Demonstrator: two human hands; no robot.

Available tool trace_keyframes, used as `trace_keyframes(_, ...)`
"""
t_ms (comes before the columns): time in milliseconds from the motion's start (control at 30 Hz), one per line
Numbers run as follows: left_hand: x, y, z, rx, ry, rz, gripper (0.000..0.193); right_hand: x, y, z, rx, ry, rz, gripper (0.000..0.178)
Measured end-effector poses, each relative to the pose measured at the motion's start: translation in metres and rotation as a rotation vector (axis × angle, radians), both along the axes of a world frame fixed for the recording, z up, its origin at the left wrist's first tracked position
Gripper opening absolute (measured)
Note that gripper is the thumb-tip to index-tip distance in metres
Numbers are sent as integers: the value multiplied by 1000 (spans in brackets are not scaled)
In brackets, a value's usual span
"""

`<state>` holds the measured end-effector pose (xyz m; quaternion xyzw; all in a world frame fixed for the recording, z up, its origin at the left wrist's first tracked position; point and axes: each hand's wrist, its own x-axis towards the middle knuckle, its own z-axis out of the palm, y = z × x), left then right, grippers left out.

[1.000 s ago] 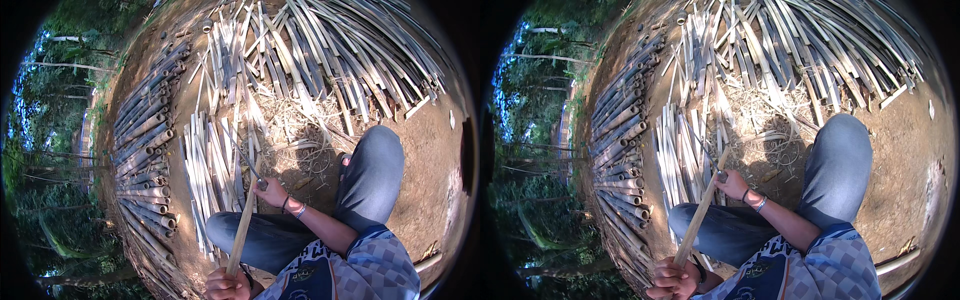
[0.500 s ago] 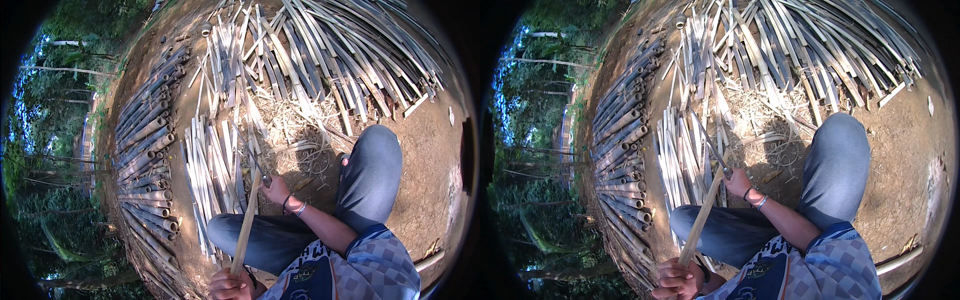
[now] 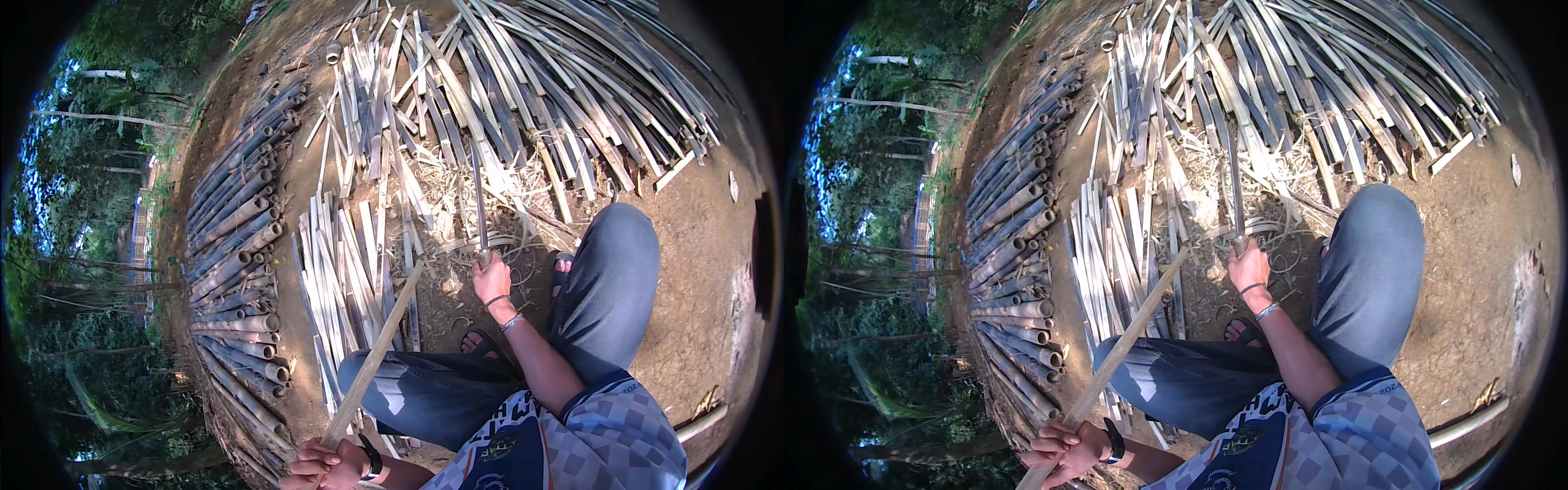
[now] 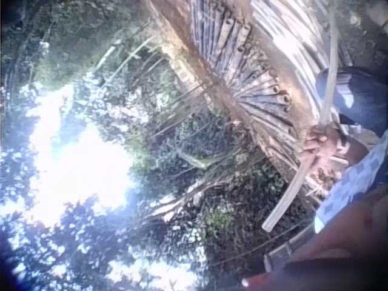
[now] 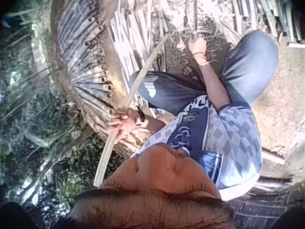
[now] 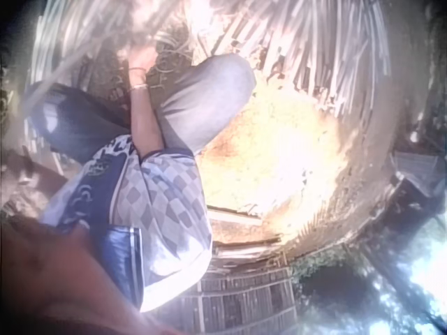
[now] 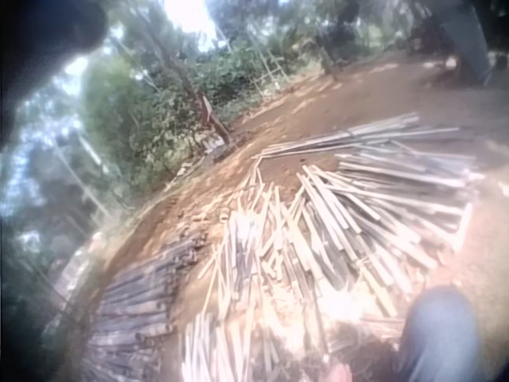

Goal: The person shaves a thin strip of bamboo using a knife while holding it by hand against a pile of bamboo on the ground.

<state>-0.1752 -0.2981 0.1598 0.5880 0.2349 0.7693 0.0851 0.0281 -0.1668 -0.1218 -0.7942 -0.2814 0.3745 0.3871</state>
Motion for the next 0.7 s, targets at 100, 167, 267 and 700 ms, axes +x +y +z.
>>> trace_keyframes(100, -16, -2, -1, -3, -20, -21, 57, 5, 3, 5, 38, 9, -31, 29)
trace_keyframes(167, -16, -3, -2, -2, -16, 11, 57, 0, 2, 1, 102, 44, -18, 28)
trace_keyframes(267, -11, -2, -2, -6, -1, 37, 57, -13, 2, 1, 88, 152, 191, 26)
trace_keyframes(700, 32, 2, -8, 136, -183, -76, 64, -81, -19, 16, 370, 425, 622, 30)
